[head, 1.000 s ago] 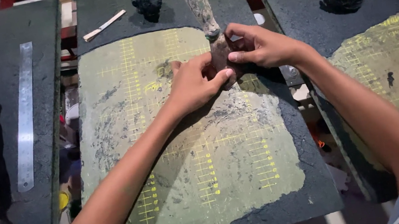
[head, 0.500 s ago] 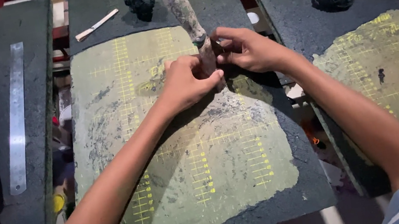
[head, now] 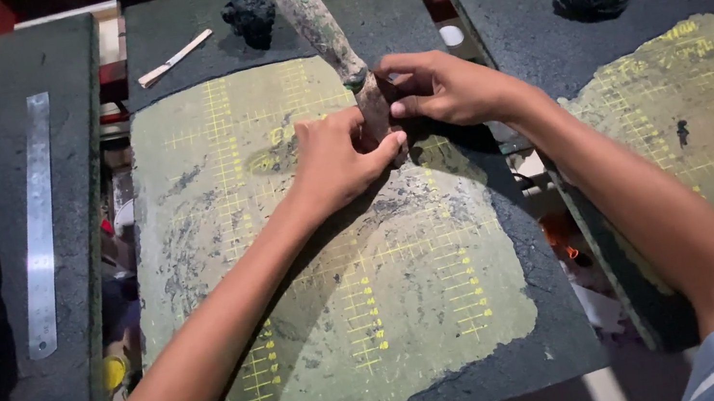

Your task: The person uses a scraper tool to remove material from a flat, gridded surface. They repeatedly scrape the surface, lift the tool to clear debris, and continue the scraping process across different areas of the board.

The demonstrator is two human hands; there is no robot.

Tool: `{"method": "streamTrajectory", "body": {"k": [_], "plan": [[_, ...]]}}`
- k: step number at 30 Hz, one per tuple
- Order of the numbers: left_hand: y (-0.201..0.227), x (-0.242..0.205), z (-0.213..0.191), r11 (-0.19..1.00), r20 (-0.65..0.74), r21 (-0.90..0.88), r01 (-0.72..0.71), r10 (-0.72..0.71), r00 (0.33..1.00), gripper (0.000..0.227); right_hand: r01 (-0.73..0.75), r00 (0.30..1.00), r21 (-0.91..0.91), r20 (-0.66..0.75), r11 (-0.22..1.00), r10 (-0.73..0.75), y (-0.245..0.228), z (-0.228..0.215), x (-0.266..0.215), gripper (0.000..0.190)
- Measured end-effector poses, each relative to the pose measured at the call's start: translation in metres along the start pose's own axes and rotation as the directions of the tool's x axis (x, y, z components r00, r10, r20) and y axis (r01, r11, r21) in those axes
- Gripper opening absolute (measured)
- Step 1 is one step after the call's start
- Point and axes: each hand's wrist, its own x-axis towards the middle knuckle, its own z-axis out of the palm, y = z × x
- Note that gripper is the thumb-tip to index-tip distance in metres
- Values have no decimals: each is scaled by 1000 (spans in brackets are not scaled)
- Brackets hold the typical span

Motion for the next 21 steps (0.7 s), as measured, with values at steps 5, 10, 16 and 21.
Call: {"method": "streamTrajectory", "body": {"k": [5,10,16,21], "plan": [[20,-4,-10,994,-22,-107,33,-35,999,28,-10,1000,31,5,999,10,8,-5,3,22],[8,1,-1,979,-41,-197,45,-54,998,28,-12,999,158,-40,987,18,20,-3,3,21],[5,2,1,995,10,-60,75,-74,997,28,2,1000,-11,-27,1000,-2,12,-4,3,25],[15,3,-4,997,89,44,63,-66,994,31,9,1000,-12,-9,1000,-9,6,-2,3,30]]}}
